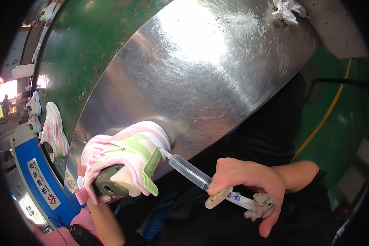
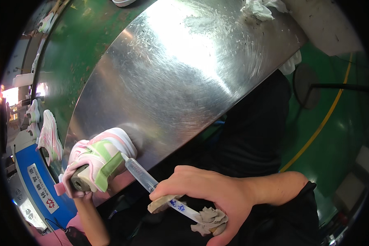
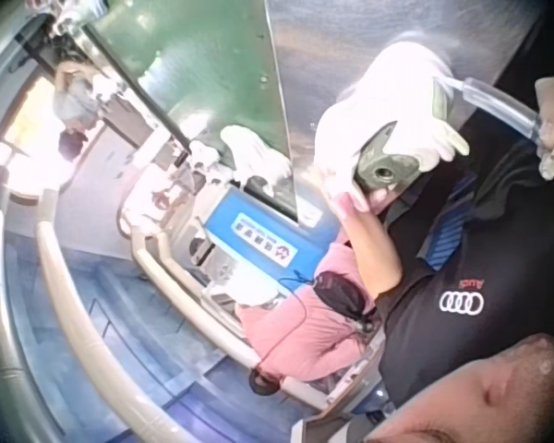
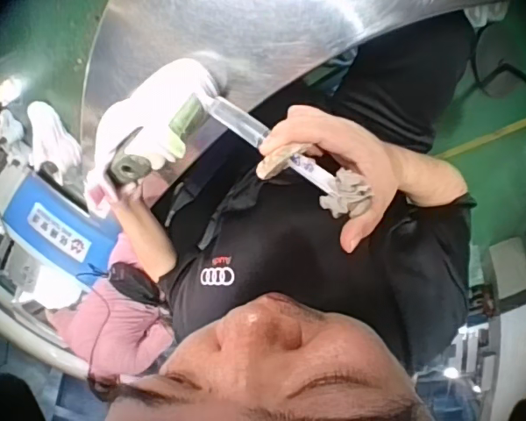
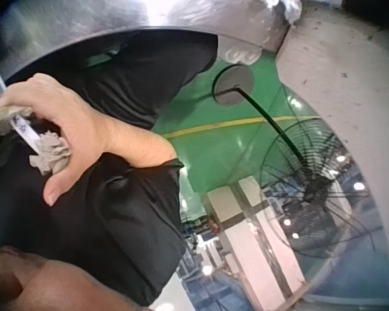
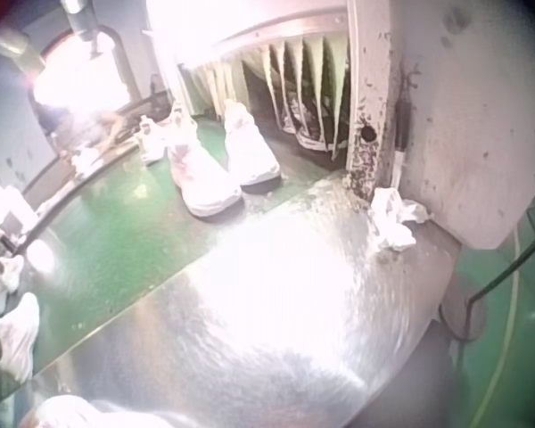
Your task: The person takes shoes from a conveyor belt, applies adhesive along their edges using a syringe, and places the shoes back onto the conveyor belt.
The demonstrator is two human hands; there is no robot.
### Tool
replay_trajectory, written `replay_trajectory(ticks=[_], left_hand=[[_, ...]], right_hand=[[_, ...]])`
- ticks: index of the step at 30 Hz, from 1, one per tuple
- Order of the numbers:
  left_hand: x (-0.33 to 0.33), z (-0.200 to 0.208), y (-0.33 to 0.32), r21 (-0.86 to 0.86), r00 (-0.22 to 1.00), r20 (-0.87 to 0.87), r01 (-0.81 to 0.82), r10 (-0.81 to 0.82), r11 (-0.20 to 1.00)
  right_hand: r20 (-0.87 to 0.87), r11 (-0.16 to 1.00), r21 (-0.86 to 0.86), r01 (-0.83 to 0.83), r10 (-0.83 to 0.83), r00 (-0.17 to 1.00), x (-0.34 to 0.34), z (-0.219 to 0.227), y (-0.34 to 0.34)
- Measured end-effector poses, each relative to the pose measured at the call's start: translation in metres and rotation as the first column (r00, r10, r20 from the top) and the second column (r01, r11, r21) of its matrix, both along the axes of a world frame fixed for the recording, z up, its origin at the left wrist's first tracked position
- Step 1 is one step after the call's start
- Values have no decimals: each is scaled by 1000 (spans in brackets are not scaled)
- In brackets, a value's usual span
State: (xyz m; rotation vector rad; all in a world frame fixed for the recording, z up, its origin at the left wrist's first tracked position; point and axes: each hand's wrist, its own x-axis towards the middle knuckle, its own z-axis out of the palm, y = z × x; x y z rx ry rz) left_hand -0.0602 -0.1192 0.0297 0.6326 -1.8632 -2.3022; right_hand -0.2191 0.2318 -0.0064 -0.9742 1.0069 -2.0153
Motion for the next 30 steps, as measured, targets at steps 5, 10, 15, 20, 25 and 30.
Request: replay_trajectory(ticks=[5,10,15,20,25,30], left_hand=[[28,-3,-3,-294,1000,-6,-6,4,956],[46,3,15,-154,915,195,-327,353,932],[34,13,41,-135,893,220,-370,392,919],[31,14,58,-127,853,216,-458,476,880],[52,13,63,12,810,298,-532,505,846],[68,11,80,60,824,323,-509,466,859]], right_hand=[[-20,1000,-4,-11,11,1000,3,0,-6],[-57,1000,-6,-9,8,998,5,-2,-10],[-66,1000,-14,13,-13,998,10,-1,-9],[-89,1000,-1,-13,13,996,13,-1,-7],[-110,999,19,-46,48,993,16,2,-4],[-118,985,-52,163,-168,979,19,6,-13]])
